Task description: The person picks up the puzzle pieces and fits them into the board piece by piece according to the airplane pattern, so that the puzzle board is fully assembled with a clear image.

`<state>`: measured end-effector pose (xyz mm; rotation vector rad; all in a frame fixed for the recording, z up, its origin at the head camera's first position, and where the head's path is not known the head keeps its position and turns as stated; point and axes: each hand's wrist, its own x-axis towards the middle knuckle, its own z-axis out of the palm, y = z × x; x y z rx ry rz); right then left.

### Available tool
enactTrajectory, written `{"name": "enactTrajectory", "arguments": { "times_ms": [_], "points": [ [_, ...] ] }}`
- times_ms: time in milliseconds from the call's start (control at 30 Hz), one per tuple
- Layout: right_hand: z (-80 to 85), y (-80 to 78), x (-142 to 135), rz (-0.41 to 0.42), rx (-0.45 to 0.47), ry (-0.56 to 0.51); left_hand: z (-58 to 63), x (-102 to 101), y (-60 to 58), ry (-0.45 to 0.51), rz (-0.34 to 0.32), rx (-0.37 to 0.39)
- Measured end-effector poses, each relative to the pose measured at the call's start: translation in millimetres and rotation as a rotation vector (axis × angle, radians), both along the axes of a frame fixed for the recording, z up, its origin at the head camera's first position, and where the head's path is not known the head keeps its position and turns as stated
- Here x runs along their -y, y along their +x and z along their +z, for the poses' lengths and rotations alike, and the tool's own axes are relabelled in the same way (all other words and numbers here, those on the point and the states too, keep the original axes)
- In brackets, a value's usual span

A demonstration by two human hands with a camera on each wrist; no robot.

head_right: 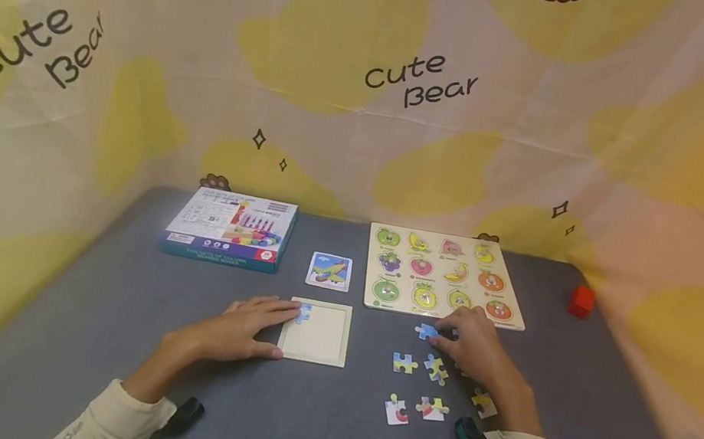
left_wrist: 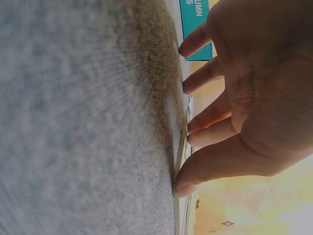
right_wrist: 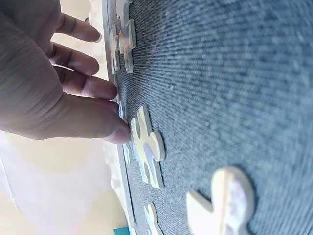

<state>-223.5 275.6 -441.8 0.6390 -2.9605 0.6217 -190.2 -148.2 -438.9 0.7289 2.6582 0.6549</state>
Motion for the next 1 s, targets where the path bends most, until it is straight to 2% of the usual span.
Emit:
{"name": "enactTrajectory", "arguments": {
  "times_ms": [300, 567, 1000],
  "points": [
    [0.5, -1.2, 0.7, 0.01, -0.007, 0.024, -0.6, 0.5, -1.1, 0.004, -0.01, 0.002],
    [-0.5, 0.1, 3.6, 0.022, -0.001, -0.023, -1.0, 1.2, -1.0, 0.006, -0.018, 0.003],
    [4.6, -3.5, 37.7, 0.08, -0.041, -0.003, 1.4, 0.3, -0.2, -0.008, -0.006, 0.016]
  ]
}}
